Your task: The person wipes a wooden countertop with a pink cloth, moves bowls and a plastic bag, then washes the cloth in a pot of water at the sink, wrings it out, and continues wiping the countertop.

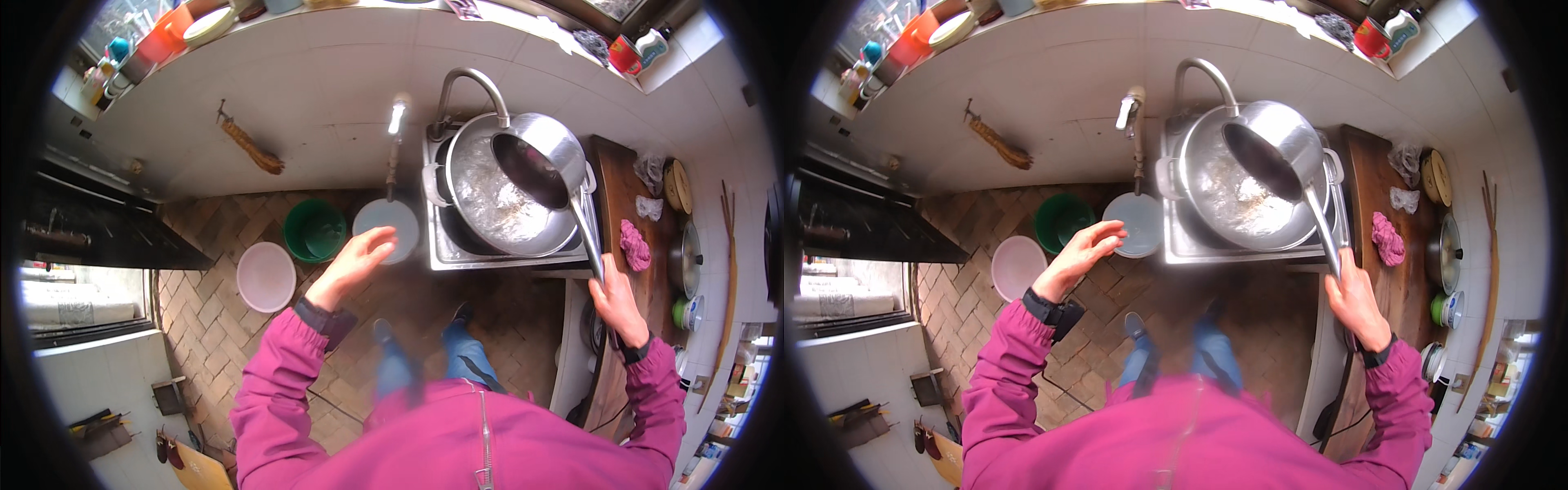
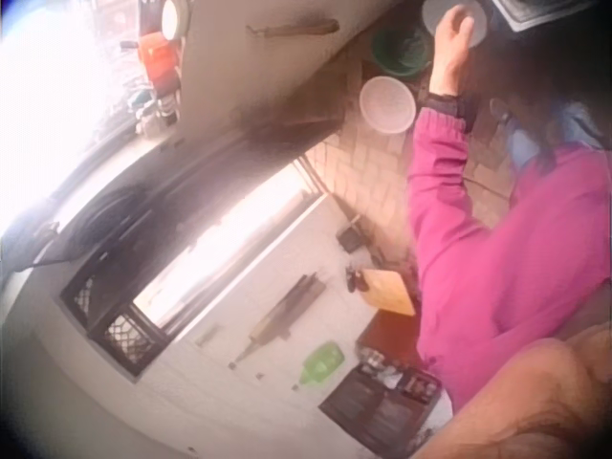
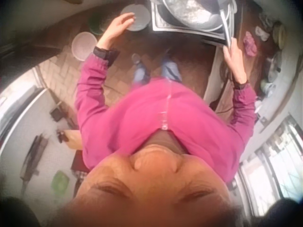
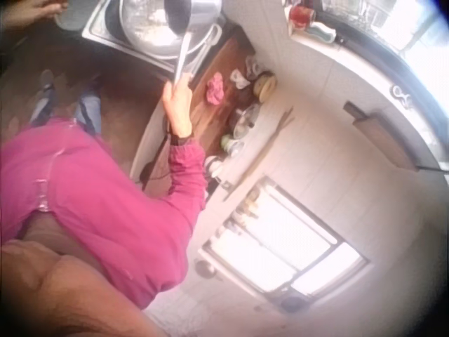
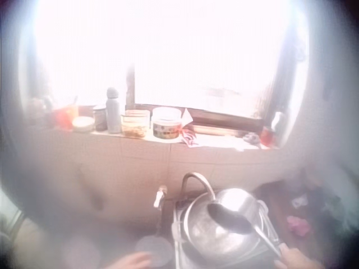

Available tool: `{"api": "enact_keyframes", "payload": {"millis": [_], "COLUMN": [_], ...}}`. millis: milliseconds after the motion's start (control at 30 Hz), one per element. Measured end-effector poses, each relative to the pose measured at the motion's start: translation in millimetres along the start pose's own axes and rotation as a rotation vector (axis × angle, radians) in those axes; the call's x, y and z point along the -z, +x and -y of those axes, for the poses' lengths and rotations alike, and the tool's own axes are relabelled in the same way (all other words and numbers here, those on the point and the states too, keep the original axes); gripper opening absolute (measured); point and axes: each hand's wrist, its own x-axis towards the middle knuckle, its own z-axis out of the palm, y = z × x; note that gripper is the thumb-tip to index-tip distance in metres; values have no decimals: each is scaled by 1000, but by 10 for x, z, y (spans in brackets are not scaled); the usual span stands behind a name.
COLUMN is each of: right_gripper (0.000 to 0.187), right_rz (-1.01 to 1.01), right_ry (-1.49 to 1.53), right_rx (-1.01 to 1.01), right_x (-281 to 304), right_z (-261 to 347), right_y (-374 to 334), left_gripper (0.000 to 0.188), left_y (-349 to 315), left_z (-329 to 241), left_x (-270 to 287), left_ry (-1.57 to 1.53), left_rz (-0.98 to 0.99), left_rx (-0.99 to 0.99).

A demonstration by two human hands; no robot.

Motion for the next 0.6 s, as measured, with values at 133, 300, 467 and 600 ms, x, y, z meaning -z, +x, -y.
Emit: {"api": "enact_keyframes", "payload": {"millis": [133,300,467,600], "right_gripper": [22,27,21,14], "right_rz": [374,722,874,761], "right_ry": [771,1196,1348,1264], "right_rx": [-569,-654,-603,-726], "right_x": [57,-246,-1593,-3291], "right_z": [642,1253,1499,1289], "right_y": [-285,-339,68,673], "left_gripper": [45,46,44,42], "left_y": [-180,-542,-945,-1284], "left_z": [149,582,1198,1737], "left_x": [140,459,691,747], "left_ry": [-152,-227,-142,-253], "left_rz": [1,-39,-212,-330], "left_rx": [124,249,360,424]}}
